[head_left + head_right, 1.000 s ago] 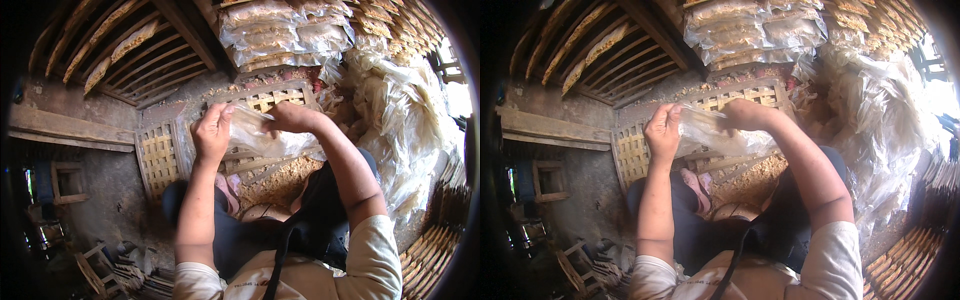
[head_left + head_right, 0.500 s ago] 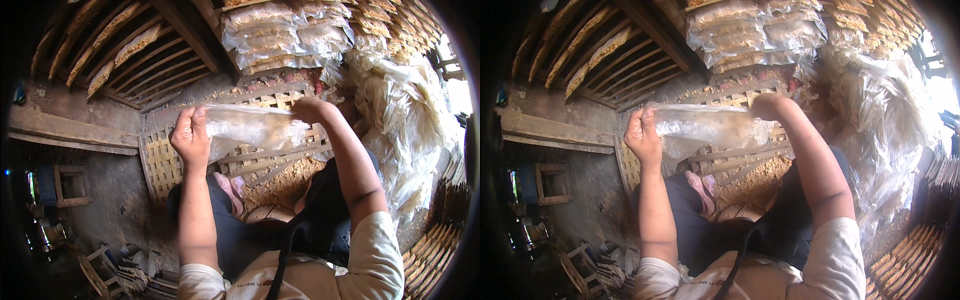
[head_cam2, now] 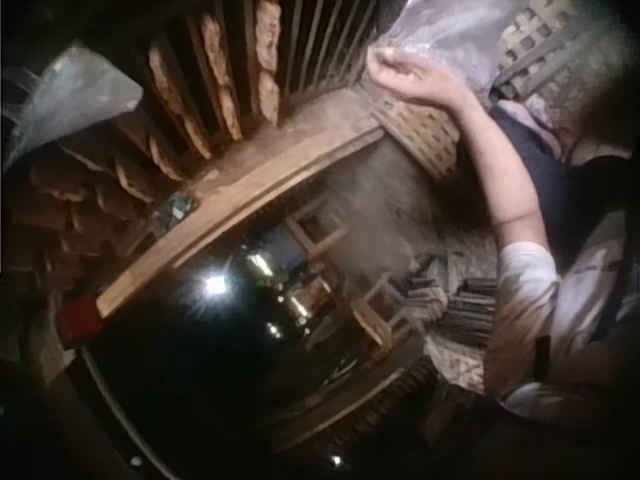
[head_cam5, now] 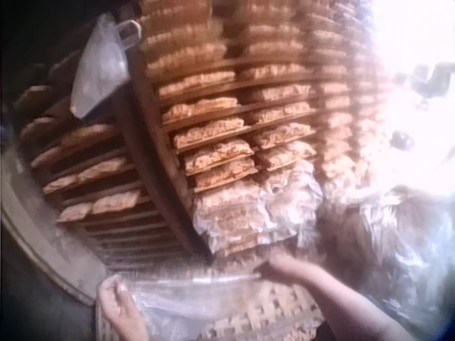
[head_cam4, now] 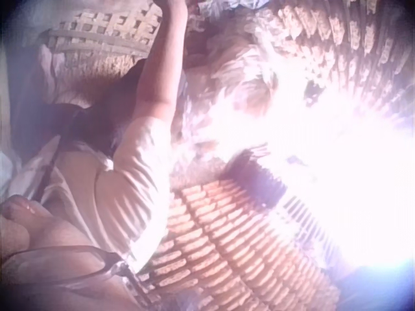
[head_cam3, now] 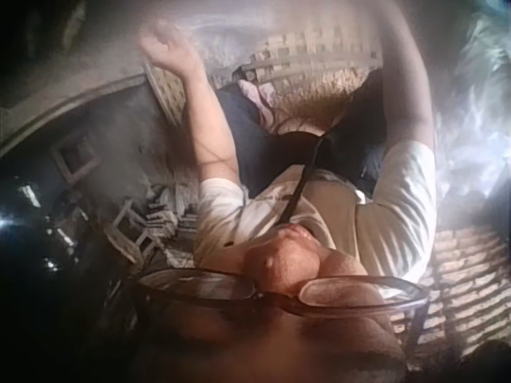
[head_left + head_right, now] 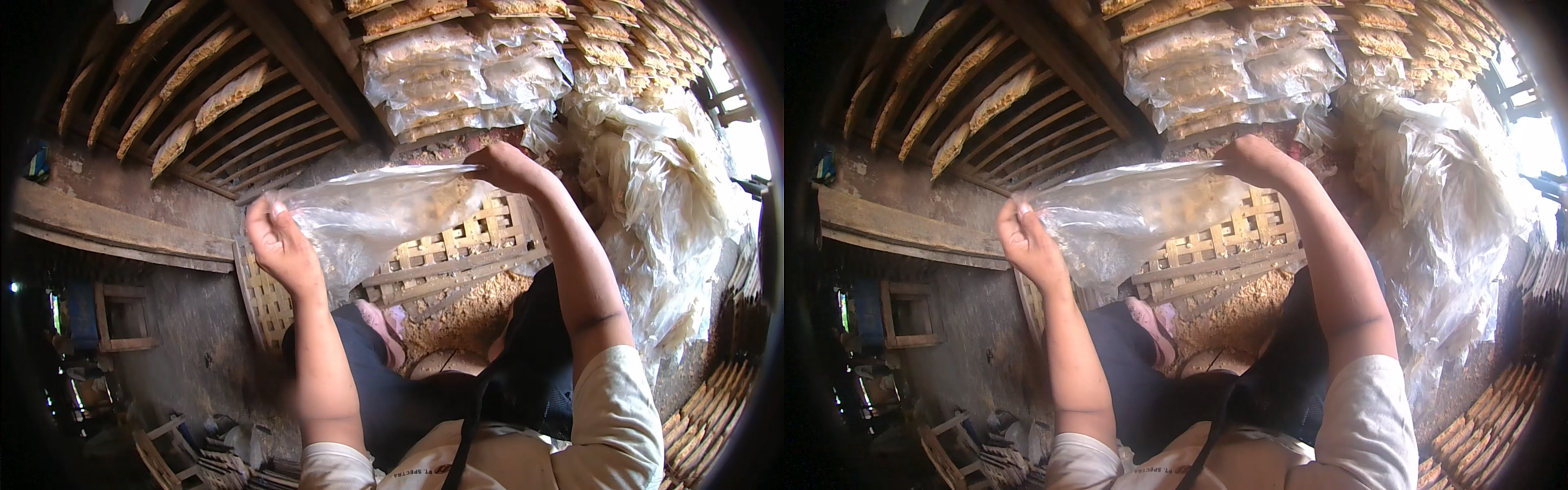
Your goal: The person sits on the floor and assembles a wooden lattice panel by hand, aligning and interlocking slats. The person then places the completed lattice into a plastic bag and sets it aside.
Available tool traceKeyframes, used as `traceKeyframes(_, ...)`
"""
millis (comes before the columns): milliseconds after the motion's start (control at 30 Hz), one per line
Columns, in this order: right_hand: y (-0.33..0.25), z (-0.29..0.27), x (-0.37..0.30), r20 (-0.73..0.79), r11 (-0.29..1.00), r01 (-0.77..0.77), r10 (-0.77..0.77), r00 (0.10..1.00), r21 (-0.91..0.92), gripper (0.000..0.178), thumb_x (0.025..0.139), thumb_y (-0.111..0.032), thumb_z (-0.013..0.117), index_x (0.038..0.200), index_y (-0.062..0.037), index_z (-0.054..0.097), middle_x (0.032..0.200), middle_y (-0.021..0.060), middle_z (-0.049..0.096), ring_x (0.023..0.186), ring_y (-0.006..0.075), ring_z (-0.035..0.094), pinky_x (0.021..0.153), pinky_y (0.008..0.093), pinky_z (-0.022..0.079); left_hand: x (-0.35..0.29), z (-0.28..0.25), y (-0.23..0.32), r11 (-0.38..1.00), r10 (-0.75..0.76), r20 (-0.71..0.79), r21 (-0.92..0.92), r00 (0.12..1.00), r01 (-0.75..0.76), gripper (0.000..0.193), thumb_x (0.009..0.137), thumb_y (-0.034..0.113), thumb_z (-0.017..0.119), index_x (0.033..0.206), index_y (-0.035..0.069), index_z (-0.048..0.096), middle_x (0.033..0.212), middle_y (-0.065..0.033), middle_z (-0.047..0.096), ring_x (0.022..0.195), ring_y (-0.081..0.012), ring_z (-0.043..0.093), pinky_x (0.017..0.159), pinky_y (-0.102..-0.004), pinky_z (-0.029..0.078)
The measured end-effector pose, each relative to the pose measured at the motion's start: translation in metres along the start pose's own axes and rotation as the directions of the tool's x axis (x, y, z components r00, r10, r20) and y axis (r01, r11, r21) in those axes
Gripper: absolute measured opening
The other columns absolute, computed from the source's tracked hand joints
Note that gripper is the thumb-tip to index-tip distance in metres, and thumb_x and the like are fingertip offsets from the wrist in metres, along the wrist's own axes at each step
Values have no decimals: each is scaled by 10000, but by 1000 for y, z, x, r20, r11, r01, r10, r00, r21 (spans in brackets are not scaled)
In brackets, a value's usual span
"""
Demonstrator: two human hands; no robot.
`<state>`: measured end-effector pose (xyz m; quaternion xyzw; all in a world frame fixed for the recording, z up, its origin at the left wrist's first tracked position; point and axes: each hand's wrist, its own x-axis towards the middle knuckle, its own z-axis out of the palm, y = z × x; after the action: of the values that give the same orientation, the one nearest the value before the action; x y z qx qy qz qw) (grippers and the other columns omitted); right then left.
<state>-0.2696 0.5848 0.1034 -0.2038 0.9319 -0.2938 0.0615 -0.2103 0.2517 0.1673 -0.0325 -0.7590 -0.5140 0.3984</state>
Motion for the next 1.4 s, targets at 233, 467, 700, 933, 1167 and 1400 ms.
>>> traceKeyframes(233,-85,-13,-8,-236,858,505,-513,825,-98,247,677,-151,797,911,-113,727,875,46,696,926,241,608,981,407,417,-30,35,43,728,389,592,272,706,-630,450,879,240,670,1263,39,546,1264,-194,570,1223,-322,523,1170,-514,245)
traceKeyframes(467,-79,-19,-3,93,954,133,-111,989,-269,280,729,-277,778,938,-100,723,885,119,678,958,298,611,914,411,448,-26,37,15,911,276,586,94,762,-403,121,773,31,738,885,37,691,731,-158,662,714,-335,666,925,-466,532)
traceKeyframes(700,-85,-17,-6,-56,907,365,-362,931,210,450,720,-199,820,1104,-56,635,1010,135,673,982,298,636,860,401,506,-33,49,32,948,147,646,125,749,-294,139,786,66,728,913,33,683,740,-136,684,697,-305,690,695,-367,554)
traceKeyframes(933,-90,14,-1,-28,867,281,-296,955,411,573,750,-318,824,1212,-58,608,1041,154,690,991,299,664,861,371,516,-38,54,19,990,131,635,-45,762,-133,152,806,-9,691,957,8,699,742,-106,698,638,-180,670,569,-293,499)
traceKeyframes(1167,-20,-6,-9,451,972,71,40,892,-226,570,766,-379,806,1168,-11,639,978,243,685,959,293,677,845,429,518,-24,39,5,998,-27,527,-38,849,55,121,908,32,652,1005,12,723,765,-14,703,575,-32,524,518,-213,409)
traceKeyframes(1400,-85,8,-5,74,901,83,-126,989,427,360,841,-401,751,926,-52,738,772,115,712,759,203,668,761,405,512,-28,38,12,997,53,498,-68,866,-22,105,891,59,686,968,7,735,759,-24,710,638,-49,576,582,-226,452)
